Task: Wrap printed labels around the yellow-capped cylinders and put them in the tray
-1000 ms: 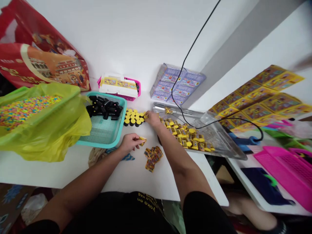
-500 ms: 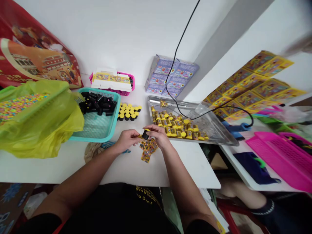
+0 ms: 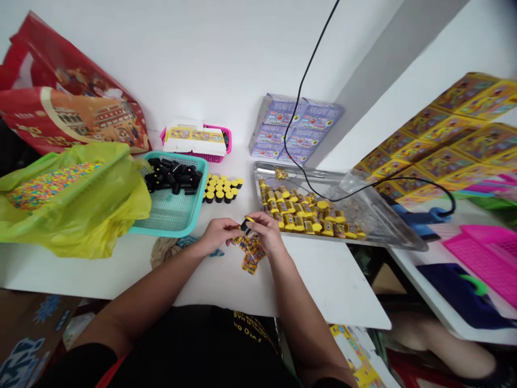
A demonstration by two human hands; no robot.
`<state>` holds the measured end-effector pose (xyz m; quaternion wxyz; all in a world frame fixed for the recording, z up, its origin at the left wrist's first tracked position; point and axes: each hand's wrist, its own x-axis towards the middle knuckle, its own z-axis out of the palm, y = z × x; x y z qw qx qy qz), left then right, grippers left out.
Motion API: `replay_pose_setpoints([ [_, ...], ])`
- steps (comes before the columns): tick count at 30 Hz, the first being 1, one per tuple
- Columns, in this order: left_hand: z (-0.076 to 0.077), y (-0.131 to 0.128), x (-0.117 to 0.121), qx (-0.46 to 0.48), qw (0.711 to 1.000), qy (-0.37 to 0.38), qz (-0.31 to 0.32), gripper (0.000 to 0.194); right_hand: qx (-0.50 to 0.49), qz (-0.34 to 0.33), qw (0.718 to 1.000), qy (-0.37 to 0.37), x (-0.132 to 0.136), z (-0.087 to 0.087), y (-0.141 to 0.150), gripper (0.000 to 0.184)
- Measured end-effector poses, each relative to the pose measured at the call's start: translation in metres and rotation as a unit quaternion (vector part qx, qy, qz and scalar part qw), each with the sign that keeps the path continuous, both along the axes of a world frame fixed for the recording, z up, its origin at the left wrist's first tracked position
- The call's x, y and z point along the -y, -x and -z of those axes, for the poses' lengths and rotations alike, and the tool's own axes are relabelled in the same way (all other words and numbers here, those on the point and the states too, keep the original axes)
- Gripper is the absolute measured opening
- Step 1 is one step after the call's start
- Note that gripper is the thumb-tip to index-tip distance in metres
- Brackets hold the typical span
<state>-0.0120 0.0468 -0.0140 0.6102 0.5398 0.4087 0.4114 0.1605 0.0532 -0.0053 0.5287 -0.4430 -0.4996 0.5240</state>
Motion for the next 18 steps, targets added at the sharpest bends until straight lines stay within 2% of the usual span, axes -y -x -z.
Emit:
replay_pose_setpoints([
  [4,0.002,-0.001,0.0,0.003,1.0,0.027,-0.005,0.035,0.022,0.028,0.999,-0.035,0.002,0.0,0.0,0.029],
  [10,0.0,-0.007,0.004,0.047,0.998,0.036,-0.024,0.038,0.015,0.026,0.999,-0.021,0.003,0.002,0.001,0.029],
  [15,0.006,-0.012,0.005,0.142,0.98,0.133,-0.041,0.042,0.016,0.021,0.999,-0.02,0.005,0.001,0.006,0.029],
  [18,0.008,-0.014,0.005,0.168,0.972,0.159,-0.05,0.043,0.009,0.009,1.0,-0.004,0.006,0.001,0.008,0.028],
])
